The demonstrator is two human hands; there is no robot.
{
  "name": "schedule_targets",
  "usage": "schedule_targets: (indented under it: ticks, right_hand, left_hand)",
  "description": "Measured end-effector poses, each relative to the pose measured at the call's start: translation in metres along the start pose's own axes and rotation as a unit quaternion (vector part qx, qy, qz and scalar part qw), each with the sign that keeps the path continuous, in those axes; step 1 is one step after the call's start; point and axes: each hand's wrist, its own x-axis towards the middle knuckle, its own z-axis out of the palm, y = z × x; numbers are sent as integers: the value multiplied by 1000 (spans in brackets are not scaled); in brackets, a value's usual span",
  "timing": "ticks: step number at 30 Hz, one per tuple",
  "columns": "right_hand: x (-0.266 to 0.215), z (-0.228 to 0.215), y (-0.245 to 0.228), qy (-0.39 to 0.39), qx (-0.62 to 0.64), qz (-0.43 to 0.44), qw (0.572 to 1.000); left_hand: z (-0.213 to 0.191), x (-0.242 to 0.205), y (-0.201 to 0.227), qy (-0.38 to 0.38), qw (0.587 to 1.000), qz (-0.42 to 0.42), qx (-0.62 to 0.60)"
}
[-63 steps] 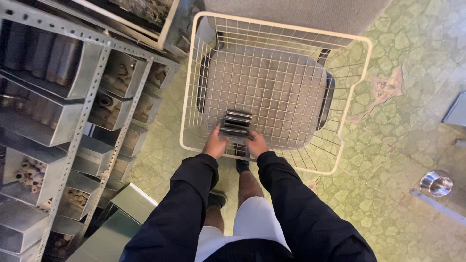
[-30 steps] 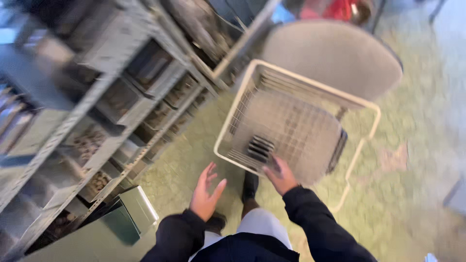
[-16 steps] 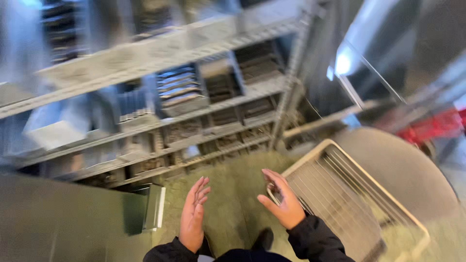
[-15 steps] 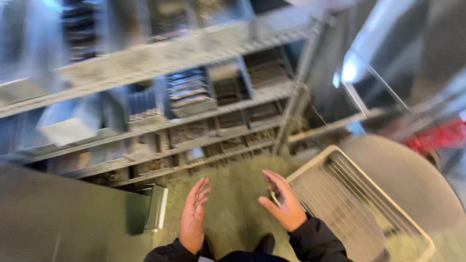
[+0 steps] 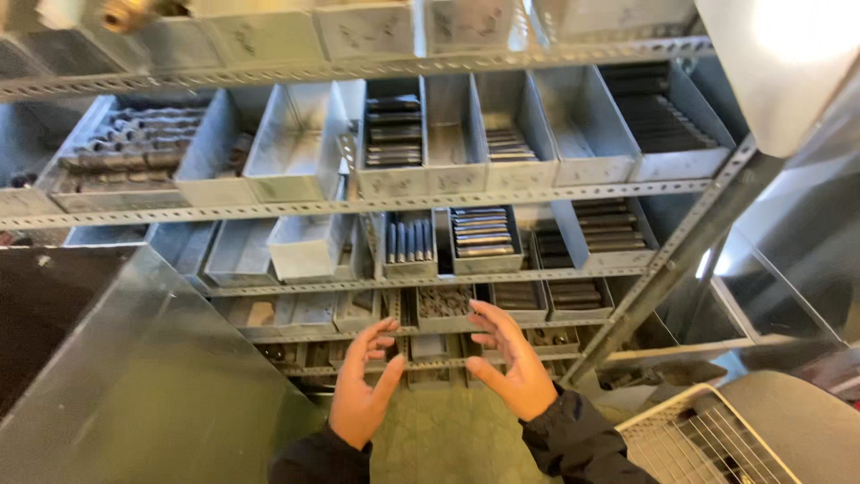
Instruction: The person repeatedly picks cylindrical metal parts from labeled bins on a metal shelving unit and places them into a wire basket on a chair. The person handles the parts one at a time, transferring them from the shelf to the basket throughout the clip.
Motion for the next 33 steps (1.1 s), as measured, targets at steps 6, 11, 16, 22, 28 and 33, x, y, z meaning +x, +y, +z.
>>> schedule_targets:
  ticks: [6, 11, 16, 22, 28, 33]
  right_hand:
    - [62, 48, -24, 20, -46, -14, 999]
    - [111, 75, -10, 90, -29, -66, 993]
    - [155, 84, 2, 131, -26, -73, 988]
    - [211, 70, 24, 183, -39, -95, 978]
    - [268, 49, 36, 157, -51, -123, 979]
    - [306, 34, 36, 162, -111, -184, 963]
  left_hand:
    - [-73, 58, -1, -14, 986, 131, 100]
    - [-119, 117, 3, -46, 976, 204, 64]
    - [-131, 199, -4, -74, 975, 205, 54]
    - [-116, 266, 9, -29, 962, 257, 89]
    - [-103, 321, 16, -16, 962, 250, 105]
    - [-101, 360, 23, 15, 948, 252, 192]
